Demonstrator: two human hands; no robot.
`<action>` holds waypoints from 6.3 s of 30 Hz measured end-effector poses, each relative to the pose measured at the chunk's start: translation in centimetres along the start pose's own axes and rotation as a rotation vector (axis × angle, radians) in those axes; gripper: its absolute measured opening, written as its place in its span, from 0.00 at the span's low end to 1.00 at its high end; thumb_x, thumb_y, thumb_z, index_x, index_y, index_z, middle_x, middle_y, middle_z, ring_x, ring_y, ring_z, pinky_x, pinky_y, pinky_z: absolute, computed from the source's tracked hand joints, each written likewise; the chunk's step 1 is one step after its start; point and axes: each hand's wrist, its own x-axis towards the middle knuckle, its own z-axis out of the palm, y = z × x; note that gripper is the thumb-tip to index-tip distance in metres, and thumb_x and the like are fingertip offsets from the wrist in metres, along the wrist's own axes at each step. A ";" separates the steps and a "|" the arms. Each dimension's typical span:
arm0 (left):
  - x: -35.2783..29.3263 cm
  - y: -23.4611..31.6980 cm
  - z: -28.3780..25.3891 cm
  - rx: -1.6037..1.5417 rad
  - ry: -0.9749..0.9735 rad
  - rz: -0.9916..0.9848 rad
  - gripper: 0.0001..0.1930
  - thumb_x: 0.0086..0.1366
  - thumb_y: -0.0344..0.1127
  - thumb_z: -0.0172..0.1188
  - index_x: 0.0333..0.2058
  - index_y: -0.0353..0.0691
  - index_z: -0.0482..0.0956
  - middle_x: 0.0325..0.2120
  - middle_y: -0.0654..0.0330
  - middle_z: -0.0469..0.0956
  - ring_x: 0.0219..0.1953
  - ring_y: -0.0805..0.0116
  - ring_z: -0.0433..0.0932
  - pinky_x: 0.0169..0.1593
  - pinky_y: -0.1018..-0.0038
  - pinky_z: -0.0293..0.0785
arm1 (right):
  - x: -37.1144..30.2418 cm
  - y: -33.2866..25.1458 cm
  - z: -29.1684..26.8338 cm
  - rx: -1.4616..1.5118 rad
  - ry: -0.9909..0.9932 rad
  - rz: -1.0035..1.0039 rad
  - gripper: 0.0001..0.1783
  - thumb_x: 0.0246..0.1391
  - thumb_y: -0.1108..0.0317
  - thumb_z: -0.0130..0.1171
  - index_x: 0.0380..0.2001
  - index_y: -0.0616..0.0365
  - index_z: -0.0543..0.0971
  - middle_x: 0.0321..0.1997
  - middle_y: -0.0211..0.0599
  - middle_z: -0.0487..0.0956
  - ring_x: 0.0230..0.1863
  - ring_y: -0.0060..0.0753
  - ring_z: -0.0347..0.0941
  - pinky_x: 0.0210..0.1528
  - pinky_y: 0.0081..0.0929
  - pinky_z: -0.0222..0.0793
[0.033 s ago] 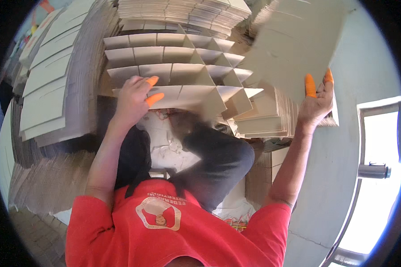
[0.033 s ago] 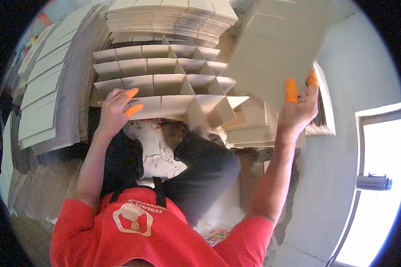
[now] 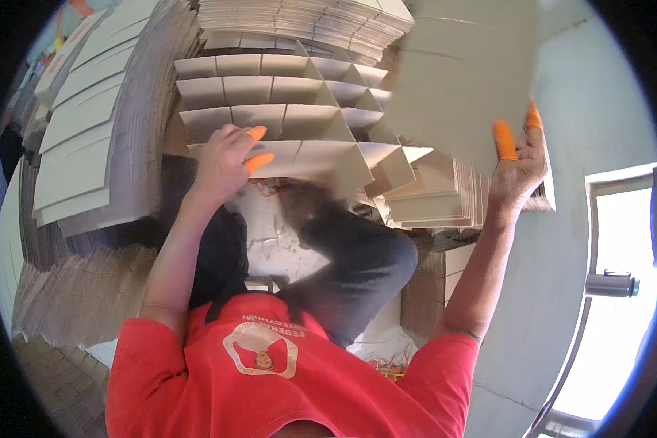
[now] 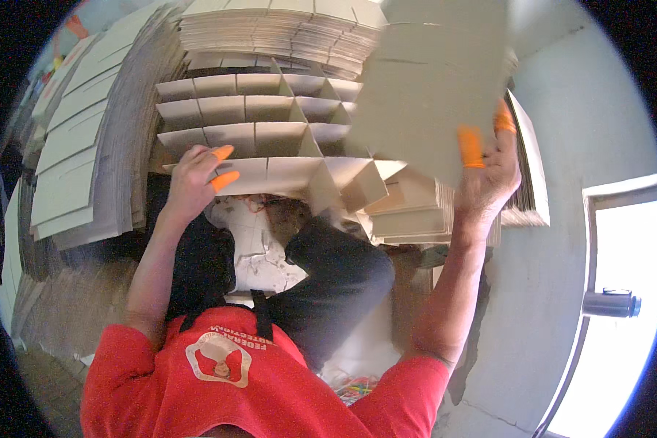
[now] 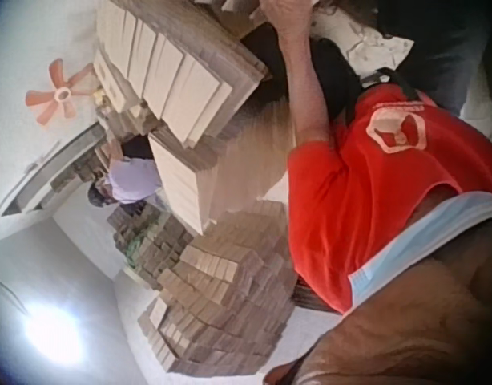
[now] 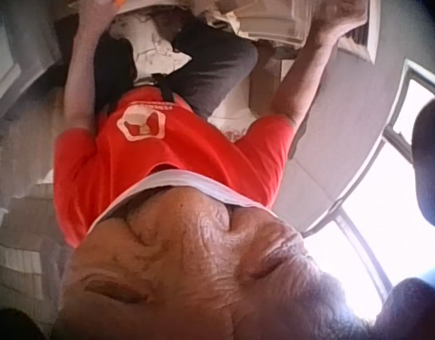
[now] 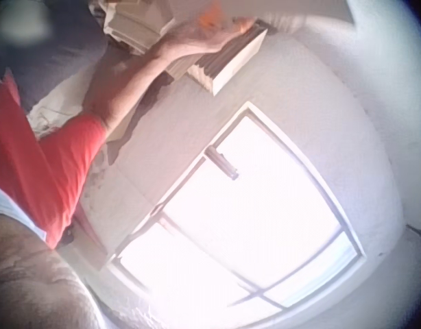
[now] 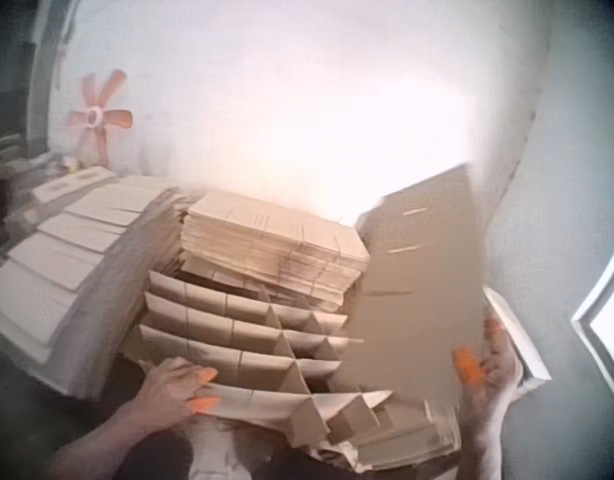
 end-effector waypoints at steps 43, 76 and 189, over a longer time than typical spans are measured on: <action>0.7 -2.5 3.2 -0.048 -0.027 -0.027 0.06 0.51 0.24 0.62 0.30 0.38 0.81 0.25 0.54 0.80 0.31 0.55 0.78 0.35 0.60 0.75 | -4.2 -2.7 15.6 -0.176 -1.054 -0.042 0.35 0.47 0.80 0.62 0.59 0.66 0.64 0.36 0.57 0.81 0.39 0.53 0.79 0.38 0.42 0.76; 2.0 1.2 2.3 0.141 -0.116 0.138 0.38 0.56 0.35 0.69 0.65 0.41 0.65 0.63 0.49 0.67 0.68 0.55 0.62 0.69 0.56 0.56 | -8.0 24.0 -1.4 -0.974 -0.247 0.303 0.23 0.50 0.62 0.67 0.48 0.60 0.75 0.47 0.48 0.79 0.48 0.54 0.76 0.49 0.47 0.72; -2.8 -6.2 -0.4 -0.442 0.190 -0.258 0.10 0.53 0.21 0.66 0.35 0.37 0.85 0.29 0.58 0.83 0.35 0.61 0.78 0.38 0.68 0.74 | -7.8 -11.4 15.3 -0.002 -0.566 0.071 0.35 0.54 0.79 0.63 0.66 0.61 0.67 0.49 0.39 0.82 0.38 0.18 0.77 0.33 0.16 0.77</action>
